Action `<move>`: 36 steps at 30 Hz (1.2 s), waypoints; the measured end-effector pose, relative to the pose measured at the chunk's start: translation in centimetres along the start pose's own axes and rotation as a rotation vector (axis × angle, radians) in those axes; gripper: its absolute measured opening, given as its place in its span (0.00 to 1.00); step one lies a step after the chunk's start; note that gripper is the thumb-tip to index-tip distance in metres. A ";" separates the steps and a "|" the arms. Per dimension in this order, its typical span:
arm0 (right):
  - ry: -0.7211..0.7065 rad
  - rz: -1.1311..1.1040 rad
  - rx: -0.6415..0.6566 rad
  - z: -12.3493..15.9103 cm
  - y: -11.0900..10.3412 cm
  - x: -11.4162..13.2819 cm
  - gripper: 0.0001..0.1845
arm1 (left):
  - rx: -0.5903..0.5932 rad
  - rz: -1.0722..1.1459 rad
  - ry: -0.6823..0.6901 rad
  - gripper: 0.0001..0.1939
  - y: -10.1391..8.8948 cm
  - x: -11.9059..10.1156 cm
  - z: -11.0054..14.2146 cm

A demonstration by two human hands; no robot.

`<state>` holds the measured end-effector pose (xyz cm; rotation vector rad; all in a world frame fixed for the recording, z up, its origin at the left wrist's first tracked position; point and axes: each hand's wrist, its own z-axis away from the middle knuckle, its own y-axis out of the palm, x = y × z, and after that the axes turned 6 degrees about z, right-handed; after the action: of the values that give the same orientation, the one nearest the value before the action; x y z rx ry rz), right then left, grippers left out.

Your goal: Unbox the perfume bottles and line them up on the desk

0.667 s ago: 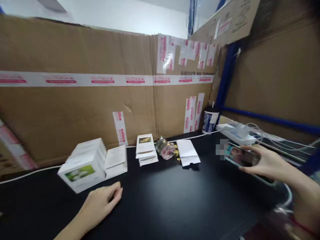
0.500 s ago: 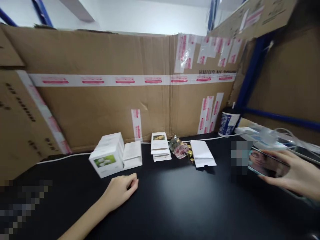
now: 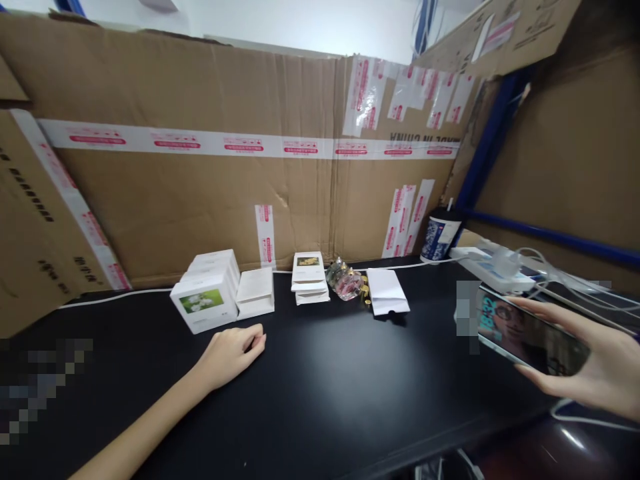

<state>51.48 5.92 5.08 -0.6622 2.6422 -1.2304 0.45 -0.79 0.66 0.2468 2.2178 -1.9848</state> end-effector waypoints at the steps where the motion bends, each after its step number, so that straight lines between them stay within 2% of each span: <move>1: -0.053 0.018 0.014 -0.1 -0.6 0.7 0.41 | -0.002 0.000 0.000 0.14 0.0 0.0 0.0; 4: -0.138 0.040 0.013 -0.4 -1.7 2.1 0.41 | -0.010 -0.004 0.002 0.14 0.1 0.1 -0.1; 8: -0.188 0.026 -0.007 -0.9 -1.9 3.1 0.38 | -0.005 -0.018 -0.013 0.14 0.0 0.0 -0.1; 17: -0.228 -0.005 0.013 -1.5 -2.1 3.5 0.38 | 0.011 -0.009 -0.036 0.13 -0.4 -0.5 0.0; 24: -0.213 -0.029 0.041 -1.2 -2.2 3.2 0.38 | 0.016 -0.015 -0.033 0.14 -0.2 -0.1 -0.1; 32: -0.118 -0.058 0.099 -1.3 -1.8 3.2 0.38 | 0.005 -0.010 -0.033 0.14 -0.5 -0.4 0.0; 36: -0.129 -0.062 0.095 -1.4 -1.7 3.2 0.38 | -0.001 -0.009 -0.032 0.14 -0.5 -0.4 -0.1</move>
<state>48.71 4.45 7.43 -0.7851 2.4602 -1.2741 0.76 -0.78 1.22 0.2038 2.2035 -1.9780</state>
